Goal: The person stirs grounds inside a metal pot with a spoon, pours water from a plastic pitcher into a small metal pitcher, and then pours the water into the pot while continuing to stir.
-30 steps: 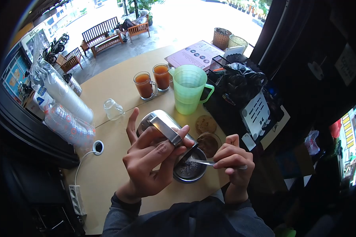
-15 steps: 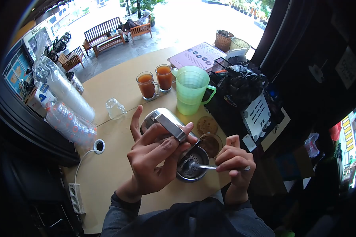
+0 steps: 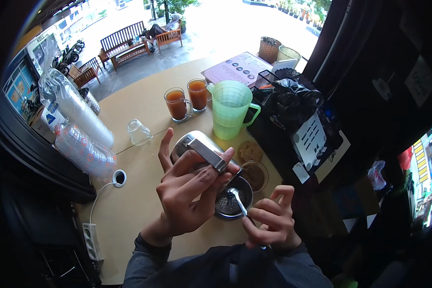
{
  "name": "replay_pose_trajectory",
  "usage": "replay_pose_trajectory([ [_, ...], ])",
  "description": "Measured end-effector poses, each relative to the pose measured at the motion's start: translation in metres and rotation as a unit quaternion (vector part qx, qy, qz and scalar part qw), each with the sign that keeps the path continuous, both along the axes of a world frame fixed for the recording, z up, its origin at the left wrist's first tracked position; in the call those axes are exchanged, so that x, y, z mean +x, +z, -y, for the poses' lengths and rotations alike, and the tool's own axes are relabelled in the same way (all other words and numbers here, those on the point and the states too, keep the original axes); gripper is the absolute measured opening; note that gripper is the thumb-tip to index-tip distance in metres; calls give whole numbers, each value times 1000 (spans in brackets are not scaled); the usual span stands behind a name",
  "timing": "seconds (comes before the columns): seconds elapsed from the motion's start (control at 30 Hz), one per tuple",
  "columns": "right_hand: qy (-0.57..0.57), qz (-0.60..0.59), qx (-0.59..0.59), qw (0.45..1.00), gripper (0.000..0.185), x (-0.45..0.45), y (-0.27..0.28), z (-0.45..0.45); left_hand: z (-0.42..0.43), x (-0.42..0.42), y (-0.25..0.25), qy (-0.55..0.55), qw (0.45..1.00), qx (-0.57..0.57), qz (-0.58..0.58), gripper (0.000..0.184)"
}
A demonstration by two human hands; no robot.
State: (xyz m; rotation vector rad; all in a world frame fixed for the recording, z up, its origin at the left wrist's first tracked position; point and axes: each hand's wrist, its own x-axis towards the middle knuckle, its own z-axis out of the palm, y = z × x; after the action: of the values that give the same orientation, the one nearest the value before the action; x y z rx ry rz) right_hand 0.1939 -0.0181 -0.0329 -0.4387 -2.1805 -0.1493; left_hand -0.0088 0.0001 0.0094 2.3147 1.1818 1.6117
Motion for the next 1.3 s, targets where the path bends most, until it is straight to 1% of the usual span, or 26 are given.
replay_pose_trajectory([
  [0.07,-19,13,-2,1000,31,1,0,1,0,1,-1,-2,1000,0,-1,29],
  [0.1,14,-28,-22,999,31,1,-3,1,0,1,-1,-2,1000,0,-2,28],
  [0.17,42,-82,-40,995,32,4,-4,0,1,1,1,-6,1000,-2,0,28],
  [0.27,18,-105,-19,994,33,7,-9,-5,1,1,0,-10,1000,-3,2,28],
  [0.33,53,-99,-52,992,34,5,-8,-5,1,1,0,-10,1000,-1,1,28],
  [0.37,91,-119,-53,987,33,5,-11,-7,2,1,0,-9,1000,-3,5,28],
  [0.4,91,-119,-53,987,33,5,-10,-8,2,1,-1,-7,1000,-6,8,27],
  [0.47,48,-107,-59,991,31,6,-8,-11,2,-1,-3,-3,1000,-5,16,27],
  [0.53,43,-102,-69,991,30,6,-8,-13,1,-2,-3,2,1000,-3,23,27],
  [0.6,88,-93,-77,989,31,5,-8,-13,2,-3,-3,8,999,-8,32,28],
  [0.67,96,-94,-88,987,33,12,-5,-12,3,-4,-4,5,999,-11,32,29],
  [0.73,52,-120,-50,990,36,18,-1,-11,3,-3,-4,1,999,-13,35,29],
  [0.77,55,-134,-30,989,38,17,1,-11,4,-3,-3,-5,999,-12,34,30],
  [0.8,56,-133,-30,989,38,17,7,-9,4,-2,-3,-10,999,-11,33,30],
  [0.87,66,-59,-6,996,38,19,19,-1,5,0,-1,-12,999,-13,38,31],
  [0.9,101,-57,17,993,38,16,21,-4,5,1,0,-14,999,-15,43,31],
  [0.93,101,-57,17,993,38,16,25,-8,5,2,1,-14,999,-15,43,31],
  [1.0,194,-33,-8,980,38,17,31,-16,6,3,3,1,999,-22,49,22],
  [1.03,230,-16,-30,973,36,18,36,-21,5,3,3,1,999,-21,49,22],
  [1.07,230,-15,-29,973,36,19,39,-25,4,3,2,-6,999,-13,43,25],
  [1.1,252,-3,-64,966,36,19,42,-29,3,2,1,-12,999,-6,36,30],
  [1.13,273,10,-100,957,36,18,44,-32,3,3,1,-11,999,-5,36,30],
  [1.2,274,2,-111,955,36,18,42,-36,3,6,2,-15,1000,0,18,29],
  [1.27,262,-20,-92,960,38,20,38,-40,3,7,2,-20,1000,4,14,29],
  [1.3,251,-25,-109,962,37,20,39,-37,3,8,2,-23,1000,2,8,29],
])
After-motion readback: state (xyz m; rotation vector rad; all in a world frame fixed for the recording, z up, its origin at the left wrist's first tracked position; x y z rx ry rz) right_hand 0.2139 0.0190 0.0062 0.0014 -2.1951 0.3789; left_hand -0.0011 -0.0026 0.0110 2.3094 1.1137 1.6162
